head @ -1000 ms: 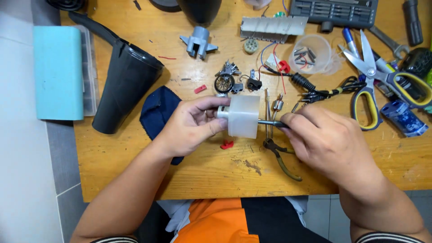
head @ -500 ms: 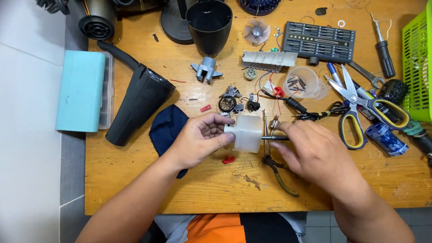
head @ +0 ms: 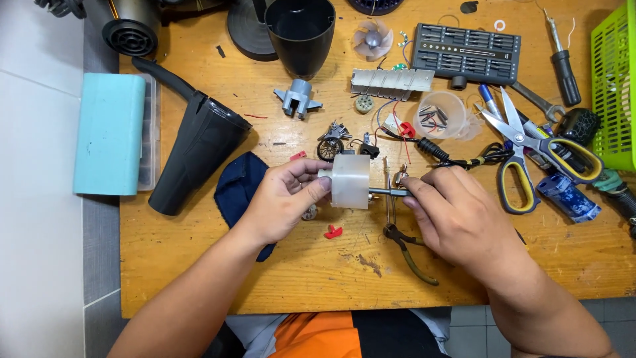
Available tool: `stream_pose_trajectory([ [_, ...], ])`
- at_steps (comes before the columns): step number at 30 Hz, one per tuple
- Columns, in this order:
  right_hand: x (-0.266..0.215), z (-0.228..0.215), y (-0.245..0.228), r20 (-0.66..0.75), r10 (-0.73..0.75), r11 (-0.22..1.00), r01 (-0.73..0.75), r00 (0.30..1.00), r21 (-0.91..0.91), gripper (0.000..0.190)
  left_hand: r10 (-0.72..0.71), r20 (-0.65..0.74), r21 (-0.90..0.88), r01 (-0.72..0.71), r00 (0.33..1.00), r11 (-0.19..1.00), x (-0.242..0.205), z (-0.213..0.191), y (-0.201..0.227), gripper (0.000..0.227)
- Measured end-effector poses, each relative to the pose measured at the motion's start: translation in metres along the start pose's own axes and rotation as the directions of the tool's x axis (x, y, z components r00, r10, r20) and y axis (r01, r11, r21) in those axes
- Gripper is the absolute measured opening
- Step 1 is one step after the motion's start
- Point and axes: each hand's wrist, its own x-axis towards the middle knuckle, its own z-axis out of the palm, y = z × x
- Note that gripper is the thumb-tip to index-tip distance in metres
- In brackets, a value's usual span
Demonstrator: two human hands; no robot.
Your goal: The person assembles small electronic components on a wooden workbench. They use a screwdriver to tighten screws on a white plastic housing and a small cylindrical metal part. The person handles various tools and parts, including pliers and wires, while working on the assembly.
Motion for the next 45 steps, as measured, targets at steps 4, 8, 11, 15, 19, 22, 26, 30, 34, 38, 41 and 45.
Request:
stream_pose_trajectory([
  [4,0.003,-0.003,-0.003,-0.047,0.003,0.999,-0.005,0.999,-0.048,0.015,0.019,-0.002,-0.012,-0.019,1.0,1.0,0.002,0.0,-0.001,0.043],
  [8,-0.009,0.005,0.002,0.016,0.038,0.989,-0.035,0.999,-0.145,0.011,-0.02,0.009,-0.029,0.02,1.0,0.999,0.002,0.001,-0.005,0.044],
  [11,0.006,-0.005,-0.008,-0.042,-0.015,0.997,0.012,0.999,-0.072,0.035,-0.057,-0.017,0.015,0.057,0.998,0.998,0.0,0.002,0.0,0.042],
  [15,0.003,-0.003,-0.007,-0.026,-0.011,0.997,0.009,1.0,-0.075,0.028,0.007,-0.021,-0.018,-0.008,1.0,1.0,0.0,0.0,0.002,0.041],
  [19,0.002,-0.004,-0.01,-0.079,-0.011,0.996,0.004,0.997,-0.093,0.011,-0.021,-0.022,-0.026,0.021,1.0,0.999,0.0,0.0,0.002,0.04],
  [22,0.002,-0.004,-0.011,-0.07,-0.005,0.996,-0.001,0.998,-0.085,0.019,-0.043,-0.009,-0.027,0.043,0.999,0.999,-0.001,-0.001,0.001,0.042],
  [26,0.004,-0.004,-0.01,-0.064,-0.009,0.998,0.005,0.998,-0.058,0.025,-0.018,-0.014,-0.034,0.018,1.0,0.999,-0.001,0.001,0.005,0.04],
  [30,0.001,-0.003,-0.011,-0.08,0.035,0.994,-0.043,0.996,-0.1,0.021,-0.019,-0.011,-0.044,0.019,1.0,0.999,-0.002,0.001,0.004,0.039],
  [34,-0.003,-0.001,-0.008,-0.03,0.042,0.989,-0.046,0.999,-0.141,0.013,-0.052,0.002,-0.064,0.052,0.999,0.997,-0.003,0.003,0.004,0.036],
  [38,0.003,-0.004,-0.01,-0.017,0.005,0.992,-0.007,1.0,-0.125,0.022,-0.071,-0.002,-0.064,0.071,0.997,0.995,-0.003,0.003,0.005,0.037],
  [41,0.002,-0.001,-0.009,-0.009,0.013,0.996,-0.014,1.0,-0.09,0.032,-0.045,0.0,-0.068,0.045,0.999,0.997,-0.004,0.002,0.008,0.036],
  [45,0.0,-0.001,-0.01,-0.038,0.017,0.994,-0.021,0.999,-0.105,0.022,-0.073,-0.025,-0.058,0.071,0.997,0.996,-0.003,0.002,0.008,0.039],
])
